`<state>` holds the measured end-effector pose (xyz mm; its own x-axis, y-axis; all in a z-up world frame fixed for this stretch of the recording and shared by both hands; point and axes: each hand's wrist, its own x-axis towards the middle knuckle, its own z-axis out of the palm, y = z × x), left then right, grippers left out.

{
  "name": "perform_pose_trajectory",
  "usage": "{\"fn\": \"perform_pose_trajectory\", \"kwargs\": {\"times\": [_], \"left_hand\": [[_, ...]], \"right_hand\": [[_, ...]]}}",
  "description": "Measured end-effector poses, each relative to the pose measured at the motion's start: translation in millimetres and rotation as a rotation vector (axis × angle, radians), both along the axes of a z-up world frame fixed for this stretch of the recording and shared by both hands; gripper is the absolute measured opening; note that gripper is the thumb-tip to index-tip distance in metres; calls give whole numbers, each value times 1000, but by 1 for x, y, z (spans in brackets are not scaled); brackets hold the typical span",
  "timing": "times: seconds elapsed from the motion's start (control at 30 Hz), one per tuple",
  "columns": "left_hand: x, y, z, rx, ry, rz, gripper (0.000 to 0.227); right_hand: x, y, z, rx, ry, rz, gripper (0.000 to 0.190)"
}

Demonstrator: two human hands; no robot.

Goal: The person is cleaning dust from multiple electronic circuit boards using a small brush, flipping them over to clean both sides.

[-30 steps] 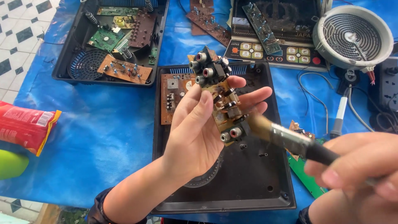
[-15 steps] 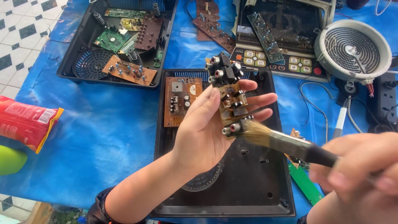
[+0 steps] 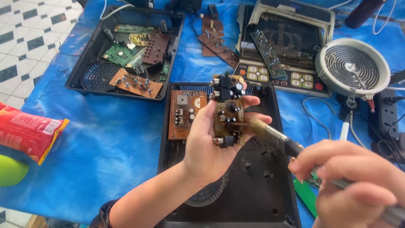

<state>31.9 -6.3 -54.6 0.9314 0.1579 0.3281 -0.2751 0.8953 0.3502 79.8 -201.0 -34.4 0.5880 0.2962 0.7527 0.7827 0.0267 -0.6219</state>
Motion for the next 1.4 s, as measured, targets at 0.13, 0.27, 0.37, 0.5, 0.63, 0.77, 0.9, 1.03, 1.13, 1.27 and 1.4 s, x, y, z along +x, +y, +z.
{"fn": "perform_pose_trajectory", "kwargs": {"times": [0.13, 0.27, 0.37, 0.5, 0.63, 0.77, 0.9, 1.03, 1.13, 1.27, 1.4], "left_hand": [[6, 1, -8, 120, -45, 8, 57], [10, 0, -15, 168, -65, -9, 55], [12, -1, -12, 254, -31, -9, 54], [14, -2, -15, 342, -23, 8, 54], [12, -4, -17, 279, -30, 2, 52], [12, -4, -18, 356, -9, -7, 53], [12, -4, -19, 314, 1, 0, 55], [14, -4, -21, 349, -11, 23, 52], [14, -5, -19, 379, 6, 13, 56], [15, -3, -24, 317, 18, 2, 54], [16, -1, -26, 326, 58, -35, 54]], "right_hand": [[8, -17, -14, 63, 18, 120, 51], [19, -16, 2, -7, -50, 170, 26], [20, -10, 12, 12, 85, 203, 60], [18, -12, 7, 28, 54, 61, 43], [19, -9, 20, -49, 87, 364, 56], [9, 2, 23, -55, 43, 23, 59], [20, -4, 27, -78, 92, 263, 61], [15, 4, 25, -107, 12, -5, 54], [16, 1, 22, -8, 58, 73, 63], [15, 7, 26, -19, 119, 109, 53], [16, 7, 18, 125, 97, 60, 56]]}}
